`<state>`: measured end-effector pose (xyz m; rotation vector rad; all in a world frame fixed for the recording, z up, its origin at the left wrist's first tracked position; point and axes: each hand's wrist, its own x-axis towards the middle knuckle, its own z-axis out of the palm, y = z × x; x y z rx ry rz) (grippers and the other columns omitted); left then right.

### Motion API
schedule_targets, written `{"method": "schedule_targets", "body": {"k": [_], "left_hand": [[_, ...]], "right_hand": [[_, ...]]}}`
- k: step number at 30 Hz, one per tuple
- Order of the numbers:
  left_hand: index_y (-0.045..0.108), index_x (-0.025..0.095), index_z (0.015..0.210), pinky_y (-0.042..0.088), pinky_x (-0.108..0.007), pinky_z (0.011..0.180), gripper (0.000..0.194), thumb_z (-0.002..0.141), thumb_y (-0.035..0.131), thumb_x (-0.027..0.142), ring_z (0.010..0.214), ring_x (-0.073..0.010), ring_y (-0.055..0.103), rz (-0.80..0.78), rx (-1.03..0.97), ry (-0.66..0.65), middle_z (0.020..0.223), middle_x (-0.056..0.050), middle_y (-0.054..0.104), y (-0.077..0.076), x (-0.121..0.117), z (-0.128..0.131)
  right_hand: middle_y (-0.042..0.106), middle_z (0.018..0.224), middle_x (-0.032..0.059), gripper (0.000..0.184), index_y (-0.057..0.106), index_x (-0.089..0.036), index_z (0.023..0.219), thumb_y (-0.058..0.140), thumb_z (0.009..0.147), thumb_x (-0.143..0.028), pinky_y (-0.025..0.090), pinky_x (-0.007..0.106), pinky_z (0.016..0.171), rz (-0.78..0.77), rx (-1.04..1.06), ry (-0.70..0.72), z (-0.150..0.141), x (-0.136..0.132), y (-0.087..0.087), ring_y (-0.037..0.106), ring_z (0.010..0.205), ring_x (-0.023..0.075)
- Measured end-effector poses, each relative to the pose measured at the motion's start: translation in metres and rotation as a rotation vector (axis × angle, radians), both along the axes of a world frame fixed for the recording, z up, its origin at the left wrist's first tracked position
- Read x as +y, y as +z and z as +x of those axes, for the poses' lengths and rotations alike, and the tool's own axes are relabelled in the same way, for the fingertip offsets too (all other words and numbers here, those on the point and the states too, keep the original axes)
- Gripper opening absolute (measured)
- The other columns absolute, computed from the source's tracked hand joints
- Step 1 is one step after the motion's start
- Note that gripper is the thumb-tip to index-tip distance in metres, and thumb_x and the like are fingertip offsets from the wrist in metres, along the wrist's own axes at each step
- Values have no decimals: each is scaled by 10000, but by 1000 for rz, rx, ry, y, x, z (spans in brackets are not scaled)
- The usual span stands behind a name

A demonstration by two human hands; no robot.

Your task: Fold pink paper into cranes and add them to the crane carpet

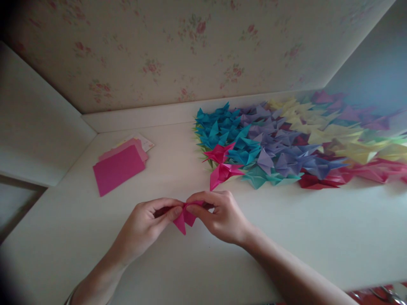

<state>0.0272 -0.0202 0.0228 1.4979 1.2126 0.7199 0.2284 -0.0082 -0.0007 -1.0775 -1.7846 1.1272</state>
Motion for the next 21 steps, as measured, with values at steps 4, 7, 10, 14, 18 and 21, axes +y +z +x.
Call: {"method": "schedule_targets", "body": {"k": [4,7,10,14,18,21], "left_hand": [[772,218,1013,520,-221,729,187,892,636,258,817,-180,705,-20,2,1,912,-21,784,-3,-1,0],[769,200,981,517,-221,712,167,882,637,229,789,-176,695,-37,11,7,854,-19,768,-4,-1,0],[756,192,975,510,-217,704,163,880,624,187,764,-164,683,-12,29,24,824,-11,748,-5,-1,2],[739,193,987,513,-222,727,170,884,608,159,773,-161,684,7,38,39,850,-13,744,-8,-3,3],[752,215,984,511,-239,742,163,895,615,210,796,-176,686,40,90,31,871,-20,746,-12,-2,2],[756,234,984,508,-244,759,162,899,619,227,826,-180,680,81,97,6,892,-20,735,-13,-1,1]], "right_hand": [[731,715,41,130,744,-156,870,643,890,-236,488,218,547,-6,-19,3,-2,1,-3,646,609,143],[740,744,27,113,747,-172,874,644,887,-217,484,200,549,21,-23,17,-3,1,-4,646,619,128],[740,736,12,106,746,-181,875,641,883,-189,484,184,552,34,-33,21,-3,1,-4,646,615,118],[743,738,4,104,743,-188,881,640,885,-184,489,171,544,60,-47,14,-3,0,-5,646,612,113],[754,781,4,117,743,-196,896,628,891,-176,484,150,524,114,-60,10,-2,0,-5,655,628,106],[753,778,7,114,744,-191,898,631,890,-178,488,147,529,106,-63,10,-2,1,-5,659,633,107]]}}
